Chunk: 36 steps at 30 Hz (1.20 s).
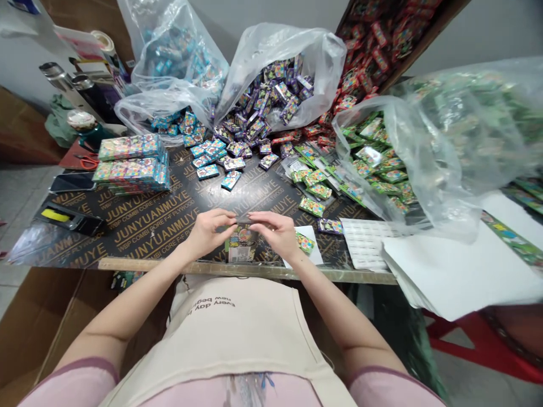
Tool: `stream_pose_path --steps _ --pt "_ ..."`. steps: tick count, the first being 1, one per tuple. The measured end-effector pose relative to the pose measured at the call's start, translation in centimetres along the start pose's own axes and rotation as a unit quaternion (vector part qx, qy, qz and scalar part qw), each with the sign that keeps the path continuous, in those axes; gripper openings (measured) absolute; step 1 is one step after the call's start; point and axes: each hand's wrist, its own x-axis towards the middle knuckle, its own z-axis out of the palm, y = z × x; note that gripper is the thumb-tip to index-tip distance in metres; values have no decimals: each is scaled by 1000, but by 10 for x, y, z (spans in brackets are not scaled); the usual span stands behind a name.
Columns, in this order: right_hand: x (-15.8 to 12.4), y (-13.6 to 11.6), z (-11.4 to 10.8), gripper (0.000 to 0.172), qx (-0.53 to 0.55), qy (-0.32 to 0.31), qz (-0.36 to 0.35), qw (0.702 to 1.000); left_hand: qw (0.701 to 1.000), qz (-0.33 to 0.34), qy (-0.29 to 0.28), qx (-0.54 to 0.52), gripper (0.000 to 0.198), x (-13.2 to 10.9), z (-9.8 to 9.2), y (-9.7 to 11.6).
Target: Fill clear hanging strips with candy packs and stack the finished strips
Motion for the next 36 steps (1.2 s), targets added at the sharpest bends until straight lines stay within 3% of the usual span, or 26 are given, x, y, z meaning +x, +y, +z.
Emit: stream_pose_path --steps 5,8,11,13,15,17,20,22,25,27,29,32,36 --pt "-12 9 4 20 -38 -11 -42 998 999 29 -7 -30 8 1 6 -8" --pt "-5 8 -6 27 -26 -2 -47 999 998 25 27 -47 7 6 7 -12" --pt "8 16 -29 45 -16 80 -28 996 987 -36 144 -63 10 9 -2 -27" --pt "19 33 -42 45 -50 129 -9 990 964 -86 242 -69 15 6 -11 -47" --pt "31 58 -46 39 -107 117 6 987 938 -132 316 -56 21 -3 -20 -73" --pt "45 83 -40 36 -165 73 10 984 923 -184 337 -12 24 -18 -29 -100" --pt "74 107 -18 35 -245 9 -11 969 925 -261 256 106 17 -42 -40 -128" --pt "97 111 -1 46 -295 -22 -30 955 922 -259 212 196 16 -51 -44 -132" --pt "133 109 26 76 -374 -43 -22 926 939 -154 147 271 23 -46 -39 -120" --pt "151 107 41 86 -418 -49 -5 907 958 -62 29 278 42 -36 -25 -108" --pt "163 108 53 84 -438 -51 -7 898 954 9 -112 277 76 -25 -5 -99" --pt "163 116 56 76 -431 -56 -34 900 928 55 -235 284 103 -17 22 -95" --pt "133 128 28 74 -405 -63 -59 910 915 13 -230 332 94 -19 27 -99"
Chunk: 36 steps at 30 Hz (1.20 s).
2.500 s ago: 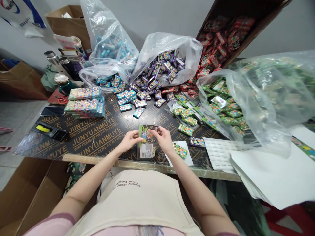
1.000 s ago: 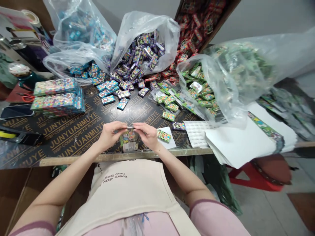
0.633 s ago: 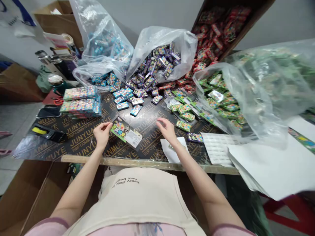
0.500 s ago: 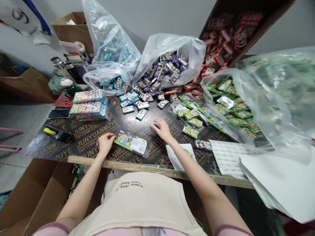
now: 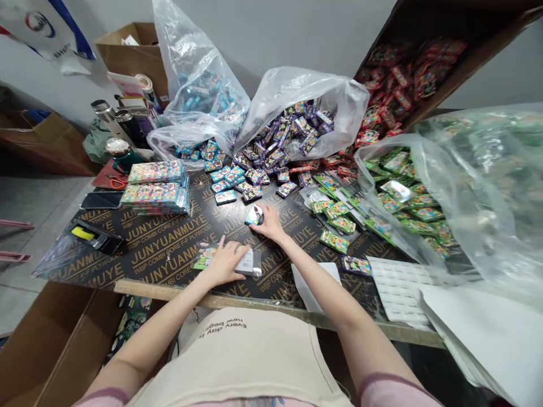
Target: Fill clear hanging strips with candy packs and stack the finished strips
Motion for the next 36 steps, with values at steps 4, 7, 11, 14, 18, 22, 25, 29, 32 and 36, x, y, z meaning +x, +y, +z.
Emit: stream_pose_path --steps 4,7,11,14,18,22,25,29,32,36 --pt "-46 24 -14 75 22 -4 -8 1000 997 -65 15 37 97 -2 -8 -7" --pt "-69 30 -19 73 40 -26 -29 998 998 -34 2 46 90 7 -13 -3" --pt "-85 18 -28 70 97 0 -43 994 996 -65 -24 61 67 17 -17 5" --pt "-95 -2 -39 78 141 10 -71 987 995 -84 -17 44 74 16 -18 5" --pt "-108 -29 -48 77 103 -24 -109 988 998 -54 7 -12 86 11 -18 4" --pt "-112 -42 -48 69 117 -66 -154 979 994 -32 61 -82 94 8 -15 2" --pt "-107 -42 -45 67 165 -75 -179 967 988 -3 88 -125 102 7 -14 1" --pt "-106 -41 -39 81 184 -58 -177 965 986 1 101 -132 104 6 -13 1" --pt "-109 -45 -37 82 191 -10 -124 974 984 -21 115 -133 105 7 -13 -2" --pt "-85 -48 -32 49 209 -39 -118 970 985 -25 117 -127 106 8 -14 -4"
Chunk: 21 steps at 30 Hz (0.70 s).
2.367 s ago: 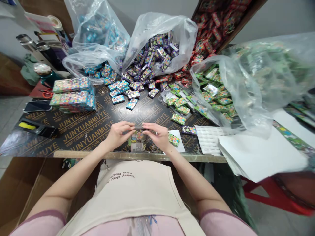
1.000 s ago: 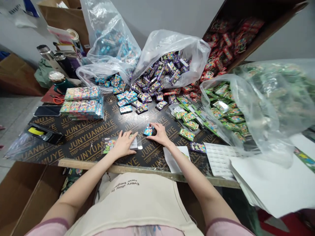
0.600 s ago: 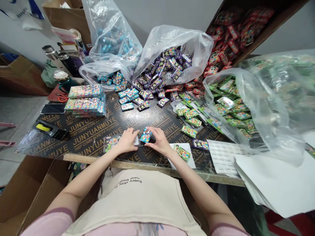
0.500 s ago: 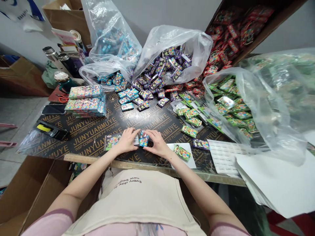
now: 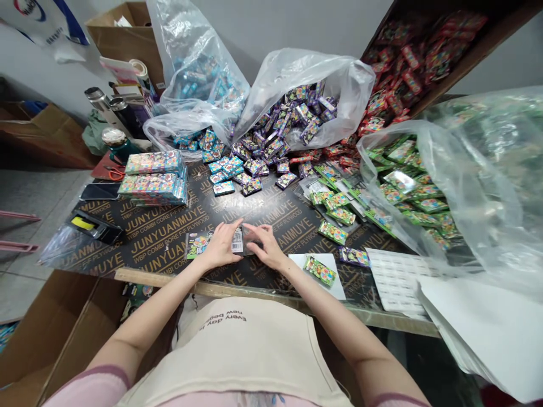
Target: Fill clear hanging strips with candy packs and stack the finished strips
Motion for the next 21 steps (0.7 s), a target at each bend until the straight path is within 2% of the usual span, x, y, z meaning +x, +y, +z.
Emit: stream_pose_path --steps 2,3,5,7,9,11,13,14,15,16,17,19,20,21 --pt "31 14 0 46 -43 89 49 994 1000 -5 -3 10 105 1 2 1" --pt "50 24 0 52 -75 149 90 982 1000 -9 -6 17 105 1 4 1" --pt "89 45 2 77 -141 198 170 955 999 -14 -21 35 104 1 11 3" --pt "120 62 5 91 -179 186 217 941 997 -18 -43 53 103 0 17 4" --pt "138 70 7 88 -180 166 219 944 996 -22 -62 62 101 -1 21 4" --pt "139 68 8 79 -132 176 196 956 997 -34 -53 48 101 -2 18 2" --pt "124 57 7 66 -13 172 186 967 998 -70 3 -2 97 0 7 0" --pt "112 50 6 59 74 133 194 969 993 -96 45 -44 93 2 1 0" --pt "98 42 5 53 171 65 209 961 983 -126 84 -100 86 5 -5 -1" --pt "84 34 3 51 268 -25 228 936 967 -155 108 -169 76 8 -11 0" --pt "69 26 2 53 351 -115 247 896 946 -181 113 -245 65 12 -15 1" --pt "42 11 0 63 449 -243 276 814 892 -220 73 -389 46 19 -17 5" --pt "31 5 -1 68 463 -270 286 794 864 -236 44 -443 40 21 -15 8" --pt "22 -1 -2 71 455 -269 293 797 839 -252 24 -482 38 23 -13 11"
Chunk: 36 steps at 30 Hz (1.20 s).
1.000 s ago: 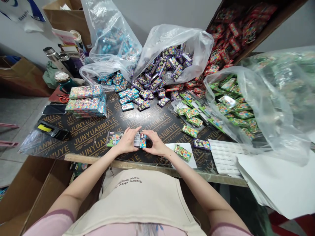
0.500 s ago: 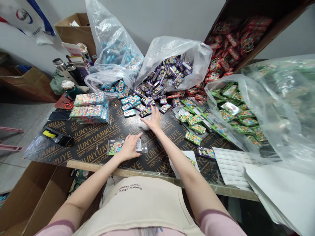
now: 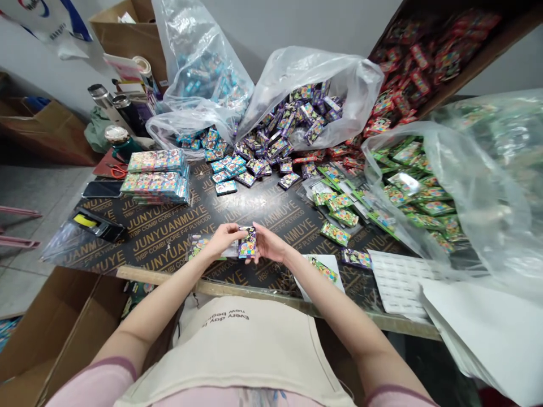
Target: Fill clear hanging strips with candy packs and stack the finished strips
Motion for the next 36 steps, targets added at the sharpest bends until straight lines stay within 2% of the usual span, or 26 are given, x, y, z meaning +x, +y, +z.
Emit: stream_pose_path --steps 2,3,5,6,8,11,13,15,17,19,23,26,29,30,33,34,36 --pt "-15 4 8 72 -74 94 -49 992 998 -38 6 -44 36 0 8 -2" --pt "-21 4 10 74 -139 156 -98 973 997 -47 19 -54 36 -1 11 -4" --pt "-32 3 14 87 -291 241 -201 904 996 -56 31 -57 35 -2 15 -7" --pt "-37 2 16 92 -360 247 -241 867 997 -57 25 -52 35 -3 16 -7" --pt "-41 2 18 86 -453 228 -290 812 999 -46 5 -25 35 -5 15 -8" --pt "-40 8 15 71 -503 265 -309 762 991 56 30 119 48 -10 6 -9" --pt "-36 15 8 68 -521 320 -285 738 945 145 34 292 70 -15 -4 -12" --pt "-33 23 0 67 -539 354 -254 721 871 186 -7 454 96 -21 -14 -18" --pt "-32 31 -5 69 -554 352 -232 718 813 183 -45 551 109 -25 -21 -27" --pt "-32 36 -6 71 -559 331 -222 727 790 175 -54 585 110 -27 -24 -34" --pt "-33 42 -4 78 -516 303 -224 769 808 191 -27 557 112 -27 -25 -37" --pt "-32 43 -7 81 -488 261 -237 799 820 207 -39 533 114 -27 -24 -36" --pt "-32 43 -10 90 -494 227 -234 806 820 214 -49 528 115 -27 -24 -37" --pt "-33 44 -9 96 -497 242 -228 802 821 214 -41 527 114 -27 -24 -38" --pt "-38 45 1 109 -478 338 -221 780 826 211 -5 523 113 -25 -23 -40" --pt "-39 46 6 106 -465 354 -224 780 827 211 0 522 113 -24 -22 -40" --pt "-41 47 13 87 -442 333 -235 800 828 215 -4 518 114 -21 -17 -39"
